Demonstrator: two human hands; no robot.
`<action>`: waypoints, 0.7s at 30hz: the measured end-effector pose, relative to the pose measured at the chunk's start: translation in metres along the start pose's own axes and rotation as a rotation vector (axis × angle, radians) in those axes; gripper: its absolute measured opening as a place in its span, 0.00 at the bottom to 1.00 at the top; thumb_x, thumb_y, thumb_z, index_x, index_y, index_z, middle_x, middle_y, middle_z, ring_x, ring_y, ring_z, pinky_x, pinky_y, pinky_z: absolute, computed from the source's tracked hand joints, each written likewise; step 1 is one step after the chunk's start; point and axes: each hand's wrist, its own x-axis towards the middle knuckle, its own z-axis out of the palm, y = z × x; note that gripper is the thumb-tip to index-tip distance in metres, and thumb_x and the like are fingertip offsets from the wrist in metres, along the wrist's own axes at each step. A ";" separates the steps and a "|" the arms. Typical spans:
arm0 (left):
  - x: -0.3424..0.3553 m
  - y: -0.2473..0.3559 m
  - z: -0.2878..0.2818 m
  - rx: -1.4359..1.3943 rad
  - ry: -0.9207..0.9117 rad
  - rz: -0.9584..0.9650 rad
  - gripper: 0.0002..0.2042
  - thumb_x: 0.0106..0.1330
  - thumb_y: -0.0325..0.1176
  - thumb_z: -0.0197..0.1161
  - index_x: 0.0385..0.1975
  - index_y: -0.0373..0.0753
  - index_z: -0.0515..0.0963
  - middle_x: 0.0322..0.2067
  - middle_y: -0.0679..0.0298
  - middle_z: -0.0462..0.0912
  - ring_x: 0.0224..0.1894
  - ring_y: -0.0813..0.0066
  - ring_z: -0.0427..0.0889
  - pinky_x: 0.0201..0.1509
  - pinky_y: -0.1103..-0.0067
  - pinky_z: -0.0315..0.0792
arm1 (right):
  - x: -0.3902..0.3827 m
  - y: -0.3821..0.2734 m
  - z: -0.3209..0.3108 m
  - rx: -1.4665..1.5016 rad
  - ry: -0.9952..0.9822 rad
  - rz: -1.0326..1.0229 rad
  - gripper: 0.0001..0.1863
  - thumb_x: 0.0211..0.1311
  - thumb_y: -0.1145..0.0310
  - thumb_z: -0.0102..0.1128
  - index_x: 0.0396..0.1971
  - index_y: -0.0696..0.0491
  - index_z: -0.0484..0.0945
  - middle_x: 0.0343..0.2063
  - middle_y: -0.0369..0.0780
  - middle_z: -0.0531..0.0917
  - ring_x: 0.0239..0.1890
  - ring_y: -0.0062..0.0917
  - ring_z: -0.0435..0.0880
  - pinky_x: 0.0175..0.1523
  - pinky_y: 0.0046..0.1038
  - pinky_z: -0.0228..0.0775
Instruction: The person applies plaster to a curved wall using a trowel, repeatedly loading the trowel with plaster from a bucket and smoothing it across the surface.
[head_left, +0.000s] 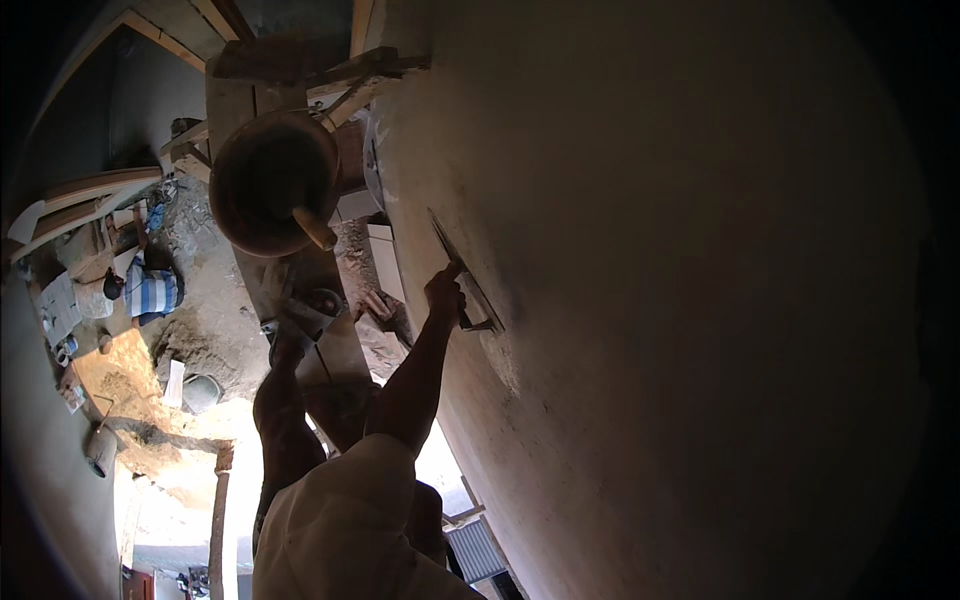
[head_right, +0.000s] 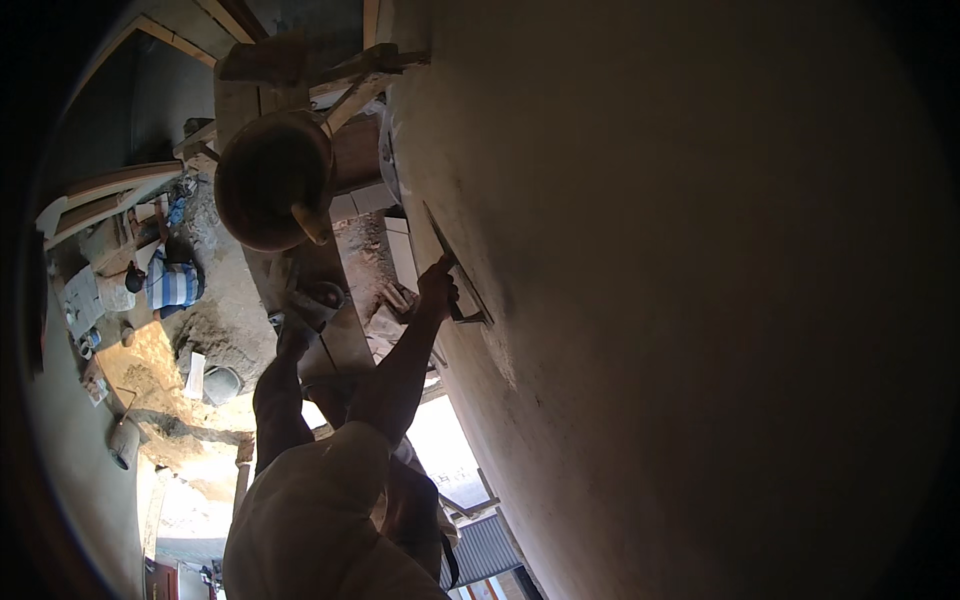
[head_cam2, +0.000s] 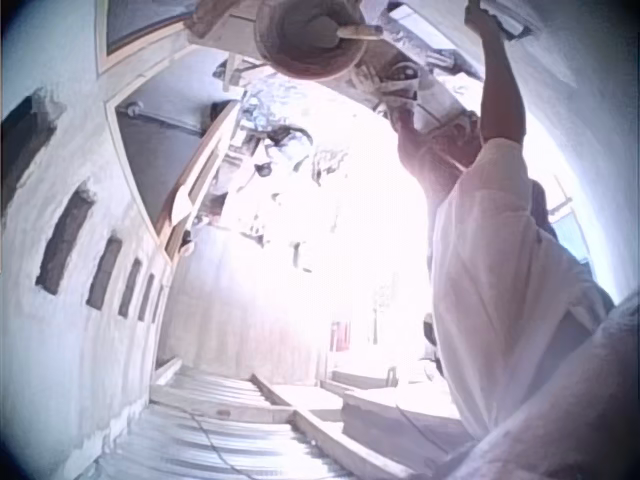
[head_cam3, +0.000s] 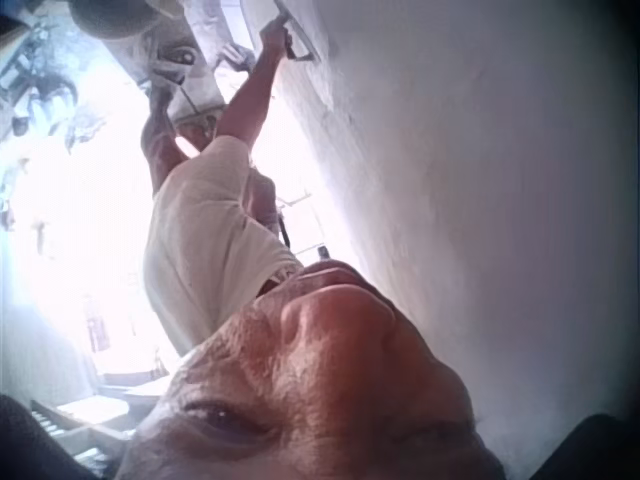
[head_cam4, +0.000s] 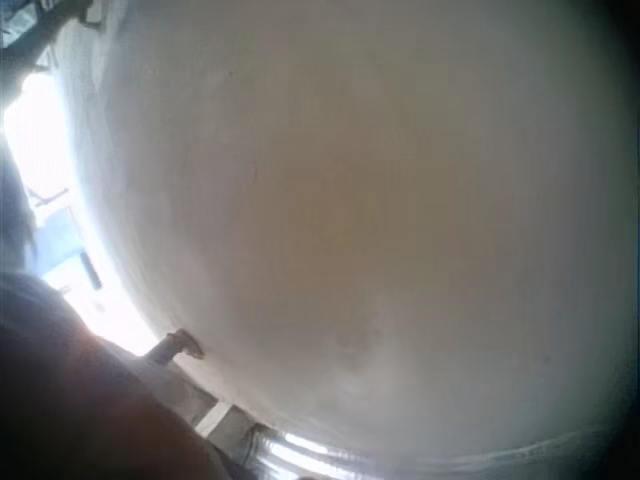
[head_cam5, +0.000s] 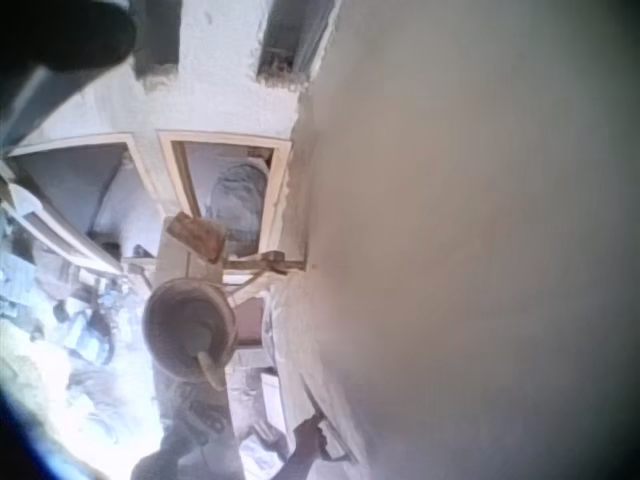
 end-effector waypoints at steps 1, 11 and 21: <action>0.029 0.008 -0.002 0.024 -0.058 0.013 0.11 0.61 0.41 0.64 0.28 0.40 0.77 0.10 0.73 0.58 0.07 0.80 0.58 0.10 0.79 0.53 | -0.001 -0.002 0.004 -0.001 0.028 0.000 0.38 0.67 0.38 0.15 0.69 0.47 0.48 0.68 0.43 0.50 0.69 0.41 0.48 0.66 0.52 0.43; -0.163 0.117 0.154 0.164 -0.346 0.343 0.14 0.62 0.39 0.63 0.36 0.32 0.80 0.12 0.74 0.64 0.10 0.88 0.59 0.11 0.84 0.53 | 0.035 0.017 -0.029 -0.060 0.162 0.010 0.38 0.67 0.38 0.15 0.69 0.48 0.48 0.68 0.43 0.50 0.69 0.41 0.47 0.66 0.51 0.43; -0.557 0.107 0.206 0.486 -0.706 1.246 0.20 0.58 0.38 0.68 0.47 0.33 0.77 0.31 0.55 0.82 0.32 0.70 0.83 0.33 0.77 0.77 | 0.061 0.045 -0.059 -0.030 0.029 0.156 0.38 0.67 0.38 0.15 0.69 0.48 0.48 0.69 0.43 0.50 0.70 0.41 0.46 0.67 0.51 0.42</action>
